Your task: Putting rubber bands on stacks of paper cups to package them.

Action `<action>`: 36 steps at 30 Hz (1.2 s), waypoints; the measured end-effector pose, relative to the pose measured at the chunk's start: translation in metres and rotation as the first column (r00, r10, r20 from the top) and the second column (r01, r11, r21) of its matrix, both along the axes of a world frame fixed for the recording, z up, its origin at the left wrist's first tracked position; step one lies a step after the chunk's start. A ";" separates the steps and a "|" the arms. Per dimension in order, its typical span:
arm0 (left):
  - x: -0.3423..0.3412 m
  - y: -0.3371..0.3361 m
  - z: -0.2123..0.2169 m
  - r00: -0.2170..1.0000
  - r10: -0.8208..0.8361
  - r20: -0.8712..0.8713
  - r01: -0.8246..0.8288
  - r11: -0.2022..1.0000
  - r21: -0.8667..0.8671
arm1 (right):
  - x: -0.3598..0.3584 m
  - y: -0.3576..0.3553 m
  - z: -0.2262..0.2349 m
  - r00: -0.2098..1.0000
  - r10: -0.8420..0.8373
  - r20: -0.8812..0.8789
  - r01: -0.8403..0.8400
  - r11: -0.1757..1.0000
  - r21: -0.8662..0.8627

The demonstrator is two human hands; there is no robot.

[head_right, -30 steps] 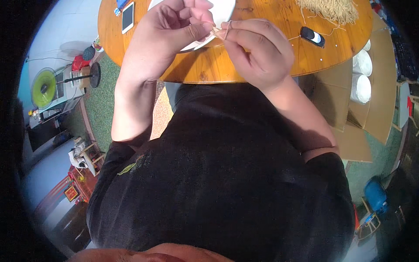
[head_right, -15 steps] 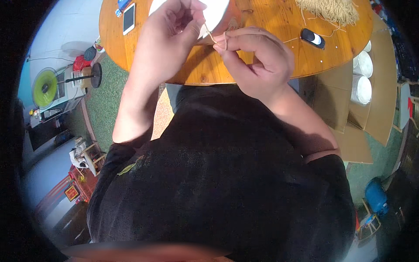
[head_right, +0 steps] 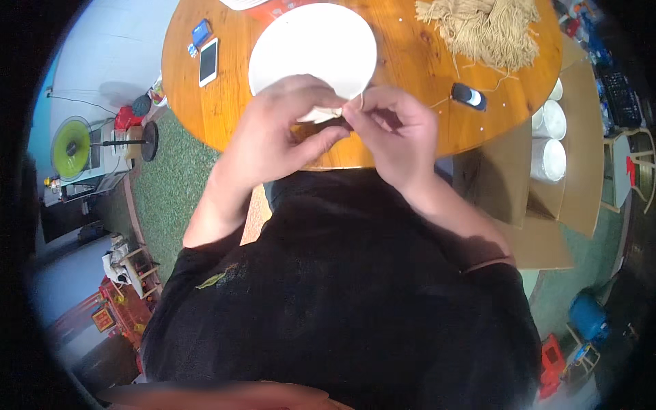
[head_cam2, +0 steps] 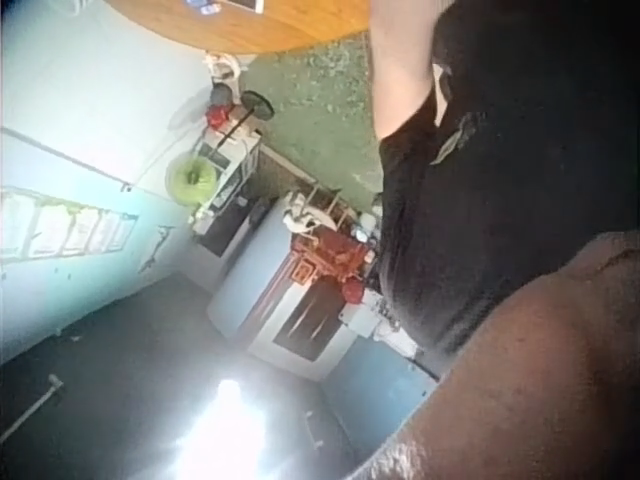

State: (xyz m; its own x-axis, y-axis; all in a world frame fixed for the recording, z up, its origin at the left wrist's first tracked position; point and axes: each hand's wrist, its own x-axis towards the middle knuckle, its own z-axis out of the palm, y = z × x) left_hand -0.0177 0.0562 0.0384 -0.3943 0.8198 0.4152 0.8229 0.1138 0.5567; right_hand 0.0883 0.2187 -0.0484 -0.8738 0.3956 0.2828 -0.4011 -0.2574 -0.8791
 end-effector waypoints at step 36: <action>-0.069 -0.128 0.002 0.812 0.516 -0.272 -0.510 0.855 0.097 | 0.009 0.052 0.046 0.740 0.196 0.643 -0.606 0.609 0.512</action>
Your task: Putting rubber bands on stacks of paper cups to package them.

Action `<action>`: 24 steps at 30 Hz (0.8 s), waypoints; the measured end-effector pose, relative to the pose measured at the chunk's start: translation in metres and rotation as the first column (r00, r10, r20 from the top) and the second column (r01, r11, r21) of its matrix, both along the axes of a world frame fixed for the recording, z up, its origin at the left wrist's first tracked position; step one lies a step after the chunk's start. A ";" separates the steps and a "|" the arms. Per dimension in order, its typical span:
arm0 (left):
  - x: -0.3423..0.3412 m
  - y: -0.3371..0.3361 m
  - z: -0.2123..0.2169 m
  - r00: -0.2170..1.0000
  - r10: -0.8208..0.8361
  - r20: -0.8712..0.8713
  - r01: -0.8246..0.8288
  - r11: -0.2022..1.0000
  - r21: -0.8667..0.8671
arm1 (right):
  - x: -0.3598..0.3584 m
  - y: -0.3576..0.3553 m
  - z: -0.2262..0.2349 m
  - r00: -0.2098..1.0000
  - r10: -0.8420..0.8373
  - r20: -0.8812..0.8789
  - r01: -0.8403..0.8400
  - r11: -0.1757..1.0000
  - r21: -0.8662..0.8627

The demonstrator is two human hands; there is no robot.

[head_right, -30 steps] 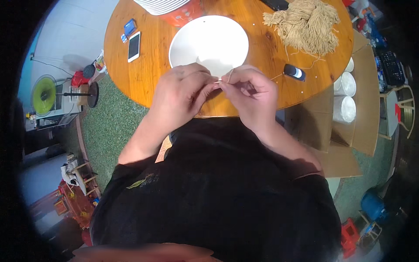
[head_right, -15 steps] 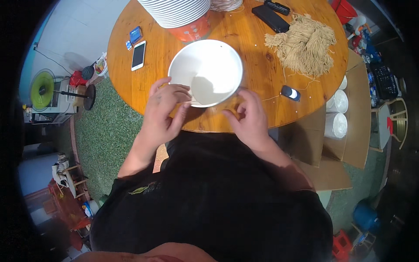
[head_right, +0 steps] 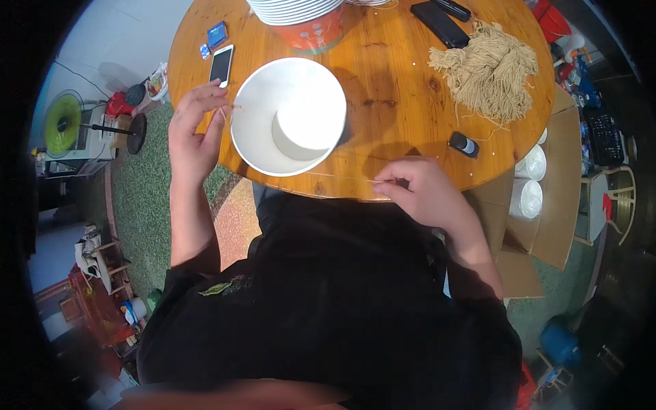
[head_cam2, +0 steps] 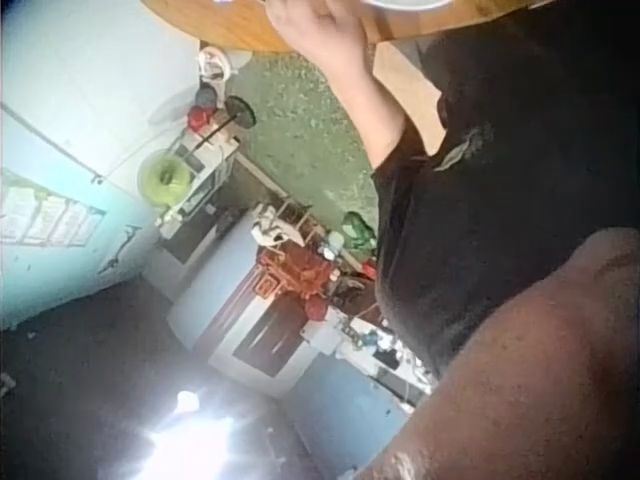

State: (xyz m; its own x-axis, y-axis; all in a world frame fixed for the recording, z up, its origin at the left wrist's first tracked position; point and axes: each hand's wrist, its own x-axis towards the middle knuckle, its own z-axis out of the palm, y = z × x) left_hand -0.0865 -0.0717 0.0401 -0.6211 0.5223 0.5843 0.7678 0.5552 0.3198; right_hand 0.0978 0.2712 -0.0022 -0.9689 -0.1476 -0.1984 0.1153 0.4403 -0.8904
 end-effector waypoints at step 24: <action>0.073 0.045 -0.037 0.993 -0.122 -0.007 0.120 0.983 -0.141 | -0.019 -0.043 -0.053 0.914 -0.050 -0.403 0.153 0.961 0.229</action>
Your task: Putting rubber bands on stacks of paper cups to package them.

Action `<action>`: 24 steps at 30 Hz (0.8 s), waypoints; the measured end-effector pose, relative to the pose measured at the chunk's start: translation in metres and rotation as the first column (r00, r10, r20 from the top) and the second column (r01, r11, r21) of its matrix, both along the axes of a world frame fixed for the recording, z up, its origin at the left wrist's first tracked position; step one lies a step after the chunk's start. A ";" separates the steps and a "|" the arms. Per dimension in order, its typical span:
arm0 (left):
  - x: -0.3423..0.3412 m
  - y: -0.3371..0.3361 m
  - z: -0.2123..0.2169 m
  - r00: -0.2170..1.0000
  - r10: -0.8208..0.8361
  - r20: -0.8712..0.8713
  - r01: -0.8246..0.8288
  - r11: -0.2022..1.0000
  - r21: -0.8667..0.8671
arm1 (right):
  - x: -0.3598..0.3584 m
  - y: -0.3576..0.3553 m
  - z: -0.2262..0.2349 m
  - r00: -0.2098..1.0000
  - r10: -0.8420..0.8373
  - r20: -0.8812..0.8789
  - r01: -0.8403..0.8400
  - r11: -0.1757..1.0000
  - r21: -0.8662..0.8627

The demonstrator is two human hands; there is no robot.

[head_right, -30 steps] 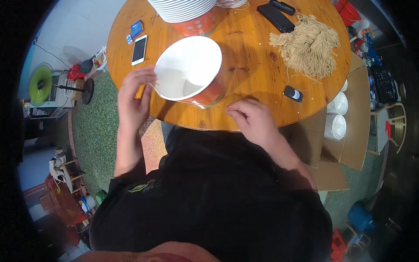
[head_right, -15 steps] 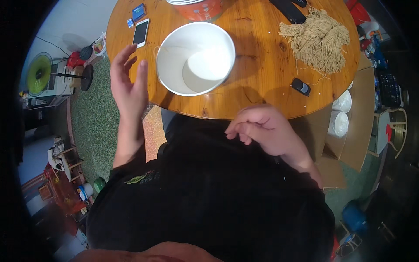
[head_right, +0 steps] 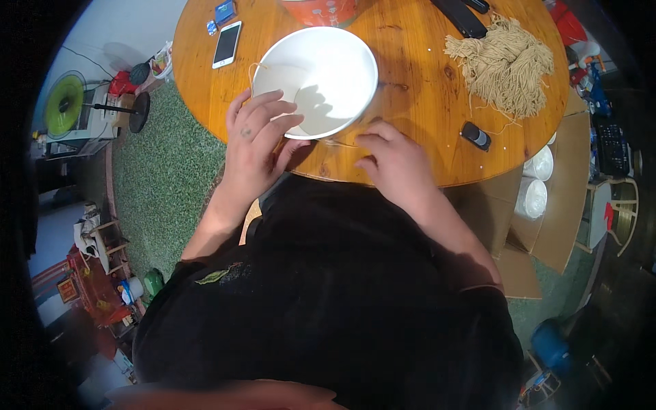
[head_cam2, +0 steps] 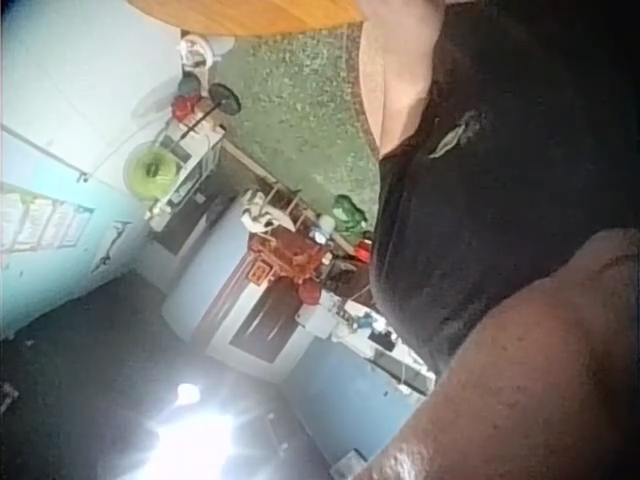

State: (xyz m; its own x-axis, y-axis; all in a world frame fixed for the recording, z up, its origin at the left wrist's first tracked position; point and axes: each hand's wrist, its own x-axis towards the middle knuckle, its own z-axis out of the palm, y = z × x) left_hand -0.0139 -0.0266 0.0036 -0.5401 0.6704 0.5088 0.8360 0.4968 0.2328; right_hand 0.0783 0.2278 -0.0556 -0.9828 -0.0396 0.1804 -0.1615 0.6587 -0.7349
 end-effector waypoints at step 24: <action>0.037 0.010 0.010 0.972 -0.236 -0.020 0.229 0.913 0.337 | 0.010 -0.019 0.100 0.777 0.498 0.385 0.017 0.595 -0.803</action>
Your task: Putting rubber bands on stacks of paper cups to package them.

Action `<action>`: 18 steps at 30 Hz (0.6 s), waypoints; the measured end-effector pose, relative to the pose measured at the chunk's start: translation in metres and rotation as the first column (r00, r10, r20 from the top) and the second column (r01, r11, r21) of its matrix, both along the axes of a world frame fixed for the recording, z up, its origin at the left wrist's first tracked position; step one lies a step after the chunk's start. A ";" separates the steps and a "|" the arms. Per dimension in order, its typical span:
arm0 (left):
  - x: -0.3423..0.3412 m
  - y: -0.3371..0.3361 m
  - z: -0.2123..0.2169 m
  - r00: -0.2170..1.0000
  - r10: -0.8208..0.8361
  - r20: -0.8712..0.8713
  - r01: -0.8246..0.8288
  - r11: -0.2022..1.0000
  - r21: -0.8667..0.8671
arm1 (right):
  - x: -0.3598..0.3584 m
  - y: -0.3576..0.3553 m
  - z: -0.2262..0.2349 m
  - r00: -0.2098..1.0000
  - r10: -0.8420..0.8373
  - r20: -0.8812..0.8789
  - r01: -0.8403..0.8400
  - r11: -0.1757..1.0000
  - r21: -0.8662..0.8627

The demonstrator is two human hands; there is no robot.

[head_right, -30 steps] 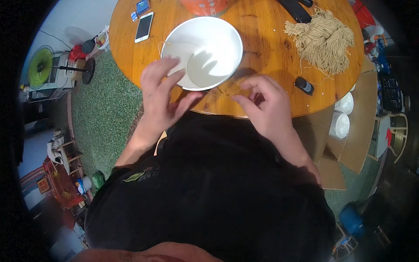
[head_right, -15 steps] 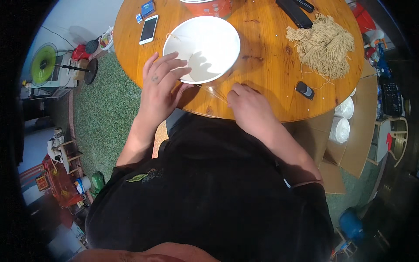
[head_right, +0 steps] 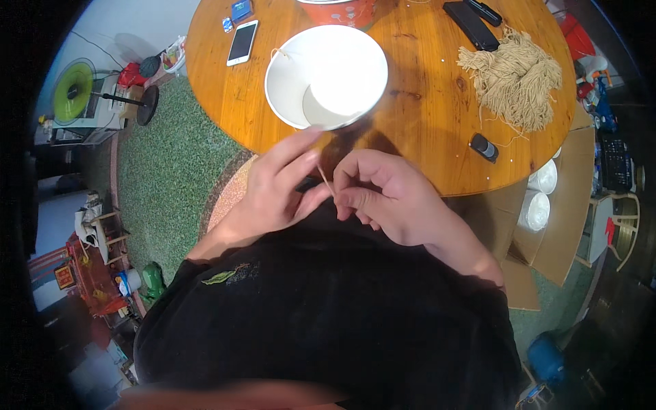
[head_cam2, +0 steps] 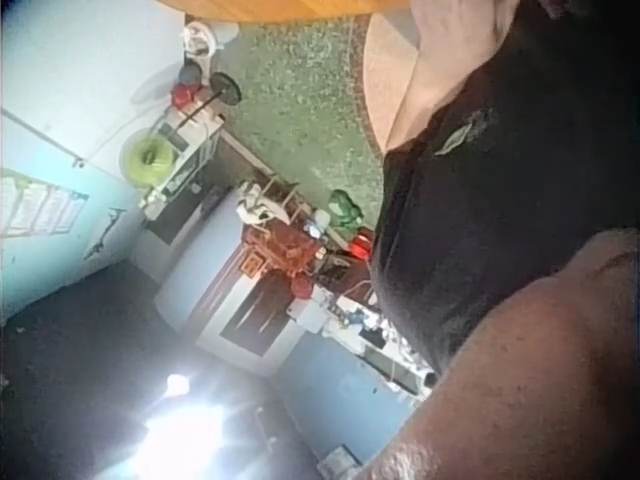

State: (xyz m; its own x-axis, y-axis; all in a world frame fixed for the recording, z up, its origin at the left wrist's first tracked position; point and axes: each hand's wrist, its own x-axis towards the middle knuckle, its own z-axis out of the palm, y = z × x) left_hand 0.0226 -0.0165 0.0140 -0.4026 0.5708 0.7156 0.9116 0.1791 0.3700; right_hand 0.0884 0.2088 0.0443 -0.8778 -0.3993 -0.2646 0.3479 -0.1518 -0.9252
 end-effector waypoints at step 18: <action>-0.048 -0.023 0.060 0.953 0.192 -0.236 -0.234 0.958 -0.166 | -0.006 0.000 -0.011 0.802 0.176 -0.571 0.274 0.741 0.613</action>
State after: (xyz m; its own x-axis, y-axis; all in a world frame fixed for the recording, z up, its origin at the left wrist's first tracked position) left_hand -0.0252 -0.0395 0.0738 -0.3778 0.6221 0.6858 0.8985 0.4251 0.1094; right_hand 0.0824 0.2092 0.0338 -0.9536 -0.2793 0.1122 -0.2543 0.5482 -0.7968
